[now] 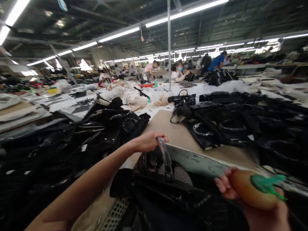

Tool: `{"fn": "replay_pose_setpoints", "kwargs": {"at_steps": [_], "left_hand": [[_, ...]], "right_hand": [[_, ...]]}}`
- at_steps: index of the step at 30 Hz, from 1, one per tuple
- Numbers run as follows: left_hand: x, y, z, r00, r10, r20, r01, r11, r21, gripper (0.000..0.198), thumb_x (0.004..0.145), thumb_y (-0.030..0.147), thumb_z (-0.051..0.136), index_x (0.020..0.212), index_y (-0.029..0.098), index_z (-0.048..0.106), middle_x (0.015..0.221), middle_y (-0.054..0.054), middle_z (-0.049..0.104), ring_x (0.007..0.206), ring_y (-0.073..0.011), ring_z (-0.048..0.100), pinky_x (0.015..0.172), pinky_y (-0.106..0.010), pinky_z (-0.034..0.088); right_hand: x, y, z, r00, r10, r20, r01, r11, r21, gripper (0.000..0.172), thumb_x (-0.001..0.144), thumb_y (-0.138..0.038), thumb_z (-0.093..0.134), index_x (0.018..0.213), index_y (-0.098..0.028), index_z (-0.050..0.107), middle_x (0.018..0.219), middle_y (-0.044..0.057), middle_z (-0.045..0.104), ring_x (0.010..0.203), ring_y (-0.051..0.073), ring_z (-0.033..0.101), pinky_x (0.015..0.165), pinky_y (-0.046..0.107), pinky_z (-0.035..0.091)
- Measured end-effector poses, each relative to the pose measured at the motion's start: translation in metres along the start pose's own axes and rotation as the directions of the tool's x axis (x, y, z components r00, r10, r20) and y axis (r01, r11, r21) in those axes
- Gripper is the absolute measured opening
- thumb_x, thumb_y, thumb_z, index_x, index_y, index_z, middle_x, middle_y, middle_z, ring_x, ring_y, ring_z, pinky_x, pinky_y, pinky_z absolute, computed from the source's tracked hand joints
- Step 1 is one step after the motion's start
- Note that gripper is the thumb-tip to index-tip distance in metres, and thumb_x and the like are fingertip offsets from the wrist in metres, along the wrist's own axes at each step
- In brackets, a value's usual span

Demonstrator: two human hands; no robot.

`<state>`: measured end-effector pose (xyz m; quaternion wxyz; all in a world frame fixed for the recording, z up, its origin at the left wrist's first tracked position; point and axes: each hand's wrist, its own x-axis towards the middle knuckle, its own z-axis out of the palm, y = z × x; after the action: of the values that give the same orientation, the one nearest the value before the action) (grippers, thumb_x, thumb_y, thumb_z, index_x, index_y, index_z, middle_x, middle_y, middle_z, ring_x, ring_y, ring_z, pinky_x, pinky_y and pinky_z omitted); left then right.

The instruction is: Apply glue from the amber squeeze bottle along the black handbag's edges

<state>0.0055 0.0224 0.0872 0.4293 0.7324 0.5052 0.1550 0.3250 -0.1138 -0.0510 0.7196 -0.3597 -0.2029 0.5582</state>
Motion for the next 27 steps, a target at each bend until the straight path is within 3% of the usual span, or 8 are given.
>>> {"fn": "replay_pose_setpoints", "kwargs": {"at_steps": [6, 10, 13, 16, 19, 22, 25, 27], "left_hand": [[0.047, -0.048, 0.098, 0.985, -0.084, 0.152, 0.103, 0.987, -0.12, 0.03, 0.084, 0.038, 0.054, 0.091, 0.011, 0.066, 0.068, -0.004, 0.07, 0.04, -0.0081, 0.033, 0.038, -0.022, 0.023], [0.077, -0.058, 0.123, 0.995, -0.034, 0.089, 0.043, 0.994, -0.105, 0.029, 0.082, 0.03, 0.054, 0.1, 0.01, 0.067, 0.068, -0.003, 0.068, 0.045, -0.0109, 0.045, 0.044, -0.022, 0.035], [0.073, -0.05, 0.127, 0.995, 0.084, -0.052, -0.087, 0.994, -0.059, 0.042, 0.078, 0.02, 0.059, 0.12, 0.014, 0.063, 0.107, -0.009, 0.071, 0.093, -0.0199, 0.064, 0.086, -0.033, 0.053], [0.046, -0.042, 0.128, 0.93, 0.362, -0.061, -0.362, 0.932, 0.02, 0.044, 0.087, 0.025, 0.06, 0.131, 0.022, 0.06, 0.143, -0.01, 0.054, 0.135, -0.0251, 0.045, 0.119, -0.043, 0.03], [0.021, -0.043, 0.138, 0.875, 0.462, 0.143, -0.471, 0.881, 0.04, 0.059, 0.09, 0.044, 0.065, 0.144, 0.027, 0.049, 0.144, -0.01, 0.054, 0.132, -0.0278, 0.048, 0.116, -0.046, 0.035], [0.012, -0.049, 0.155, 0.948, 0.279, 0.151, -0.296, 0.949, 0.107, 0.072, 0.08, 0.04, 0.079, 0.144, 0.025, 0.048, 0.132, -0.01, 0.063, 0.119, -0.0277, 0.058, 0.105, -0.044, 0.045], [0.013, -0.051, 0.172, 0.943, 0.313, 0.112, -0.326, 0.937, 0.127, 0.037, 0.078, 0.02, 0.077, 0.114, 0.022, 0.067, 0.105, -0.005, 0.072, 0.097, -0.0235, 0.064, 0.087, -0.038, 0.052], [0.011, -0.048, 0.181, 0.854, 0.512, 0.091, -0.52, 0.836, 0.173, 0.015, 0.081, 0.013, 0.068, 0.095, 0.02, 0.068, 0.084, -0.002, 0.07, 0.08, -0.0205, 0.061, 0.074, -0.034, 0.051]], "right_hand": [[-0.014, 0.021, 0.021, 0.984, 0.129, 0.123, -0.149, 0.973, 0.177, 0.051, 0.085, -0.068, 0.057, 0.103, -0.024, 0.075, 0.101, 0.01, 0.072, 0.081, 0.027, 0.068, 0.077, 0.048, 0.06], [0.0, 0.023, 0.012, 0.976, 0.149, 0.16, -0.201, 0.9, 0.387, 0.05, 0.089, -0.062, 0.057, 0.109, -0.019, 0.071, 0.1, 0.005, 0.067, 0.045, 0.004, 0.037, 0.049, 0.021, 0.049], [0.014, 0.02, 0.002, 0.967, 0.151, 0.204, -0.217, 0.908, 0.358, 0.049, 0.086, -0.062, 0.063, 0.105, -0.018, 0.071, 0.095, 0.004, 0.065, 0.041, 0.002, 0.02, 0.037, 0.018, 0.036], [0.025, 0.018, -0.006, 0.971, 0.165, 0.175, -0.215, 0.919, 0.33, 0.047, 0.085, -0.062, 0.063, 0.099, -0.018, 0.071, 0.092, 0.005, 0.066, 0.04, 0.002, 0.016, 0.035, 0.018, 0.032], [0.032, 0.019, -0.008, 0.972, 0.188, 0.141, -0.222, 0.93, 0.293, 0.049, 0.085, -0.064, 0.061, 0.095, -0.017, 0.071, 0.081, 0.004, 0.064, 0.039, 0.003, 0.014, 0.033, 0.019, 0.027], [0.037, 0.019, -0.003, 0.973, 0.207, 0.098, -0.226, 0.944, 0.242, 0.052, 0.085, -0.066, 0.059, 0.089, -0.015, 0.071, 0.062, -0.002, 0.052, 0.039, 0.003, 0.014, 0.033, 0.018, 0.023], [0.04, 0.018, 0.005, 0.972, 0.232, 0.044, -0.236, 0.956, 0.175, 0.054, 0.084, -0.067, 0.06, 0.081, -0.013, 0.068, 0.051, -0.007, 0.038, 0.039, 0.004, 0.015, 0.034, 0.018, 0.022], [0.042, 0.017, 0.01, 0.973, 0.232, -0.004, -0.23, 0.965, 0.128, 0.053, 0.082, -0.067, 0.062, 0.078, -0.014, 0.064, 0.049, -0.008, 0.035, 0.038, 0.004, 0.017, 0.034, 0.018, 0.021]]}}
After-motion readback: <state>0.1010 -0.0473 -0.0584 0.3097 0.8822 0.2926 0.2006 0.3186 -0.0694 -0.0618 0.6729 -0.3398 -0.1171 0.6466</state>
